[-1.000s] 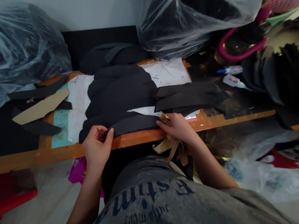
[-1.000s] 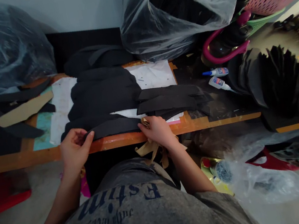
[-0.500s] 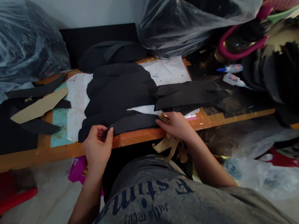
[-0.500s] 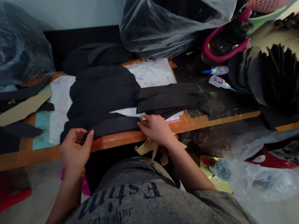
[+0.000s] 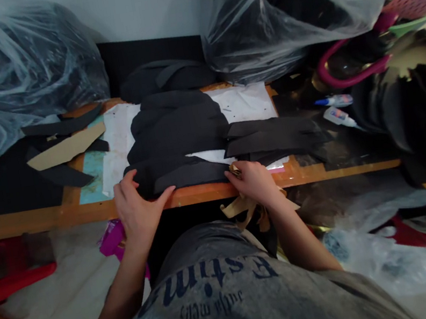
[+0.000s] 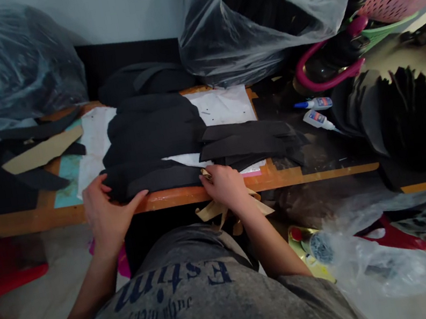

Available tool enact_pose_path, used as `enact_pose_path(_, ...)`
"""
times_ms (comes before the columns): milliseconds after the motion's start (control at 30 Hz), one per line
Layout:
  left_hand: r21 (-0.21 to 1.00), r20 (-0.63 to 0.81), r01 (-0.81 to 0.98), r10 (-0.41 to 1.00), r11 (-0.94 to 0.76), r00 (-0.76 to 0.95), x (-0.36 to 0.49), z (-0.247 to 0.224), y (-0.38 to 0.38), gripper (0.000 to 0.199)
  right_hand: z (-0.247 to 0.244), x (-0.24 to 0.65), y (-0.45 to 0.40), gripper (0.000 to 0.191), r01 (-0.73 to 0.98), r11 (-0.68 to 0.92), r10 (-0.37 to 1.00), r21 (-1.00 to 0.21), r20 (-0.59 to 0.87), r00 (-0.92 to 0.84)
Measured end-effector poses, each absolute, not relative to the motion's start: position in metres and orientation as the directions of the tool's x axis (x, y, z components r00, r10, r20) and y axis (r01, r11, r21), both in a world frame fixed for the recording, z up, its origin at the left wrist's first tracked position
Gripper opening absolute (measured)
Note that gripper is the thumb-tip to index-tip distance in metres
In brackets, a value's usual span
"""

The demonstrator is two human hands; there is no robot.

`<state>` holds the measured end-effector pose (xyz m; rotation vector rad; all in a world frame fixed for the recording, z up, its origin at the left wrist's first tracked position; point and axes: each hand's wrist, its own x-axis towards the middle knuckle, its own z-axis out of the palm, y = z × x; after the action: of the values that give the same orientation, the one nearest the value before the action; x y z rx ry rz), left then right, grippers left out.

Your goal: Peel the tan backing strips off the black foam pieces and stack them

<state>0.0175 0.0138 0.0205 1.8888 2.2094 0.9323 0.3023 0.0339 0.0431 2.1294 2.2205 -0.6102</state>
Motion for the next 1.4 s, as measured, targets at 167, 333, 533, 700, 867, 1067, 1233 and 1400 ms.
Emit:
enact_pose_path(167,0.408,0.480,0.825,0.861,-0.391,0.170,0.039,0.007,0.000,0.053,0.045,0.300,0.033,0.027,0.971,0.021,0.961,-0.239,-0.262,-0.085)
enact_pose_path(333,0.398,0.335,0.786,0.872,-0.473,0.356,0.051,-0.015,-0.006,0.057,0.051,0.300,0.033,0.032,0.984,0.015,0.952,-0.178,-0.299,-0.068)
enact_pose_path(533,0.500,0.501,0.810,0.865,-0.305,0.017,0.038,-0.017,-0.011,0.049,0.055,0.299,0.038,0.038,0.995,0.031,0.951,-0.100,-0.304,-0.060)
enact_pose_path(700,0.483,0.452,0.833,0.892,-0.270,0.027,0.033,-0.016,-0.006,0.042,0.059,0.297,0.045,0.046,0.998,0.049,0.940,-0.034,-0.335,-0.058)
enact_pose_path(867,0.508,0.421,0.827,0.907,-0.239,0.003,0.033,-0.015,-0.003,0.043,0.065,0.299,0.047,0.049,0.998,0.055,0.941,-0.005,-0.333,-0.053)
enact_pose_path(1067,0.516,0.414,0.819,0.910,-0.251,0.018,0.032,-0.016,-0.003,0.044,0.068,0.298,0.046,0.052,1.000,-0.009,0.943,-0.011,-0.333,0.005)
enact_pose_path(1233,0.507,0.435,0.821,0.900,-0.265,0.022,0.032,-0.017,-0.003,0.045,0.062,0.307,0.049,0.066,0.999,-0.033,0.957,0.006,-0.287,0.033)
enact_pose_path(1400,0.486,0.446,0.828,0.894,-0.279,0.039,0.031,-0.018,-0.003,0.047,0.064,0.339,0.043,0.054,0.976,-0.115,0.967,-0.184,-0.246,0.068)
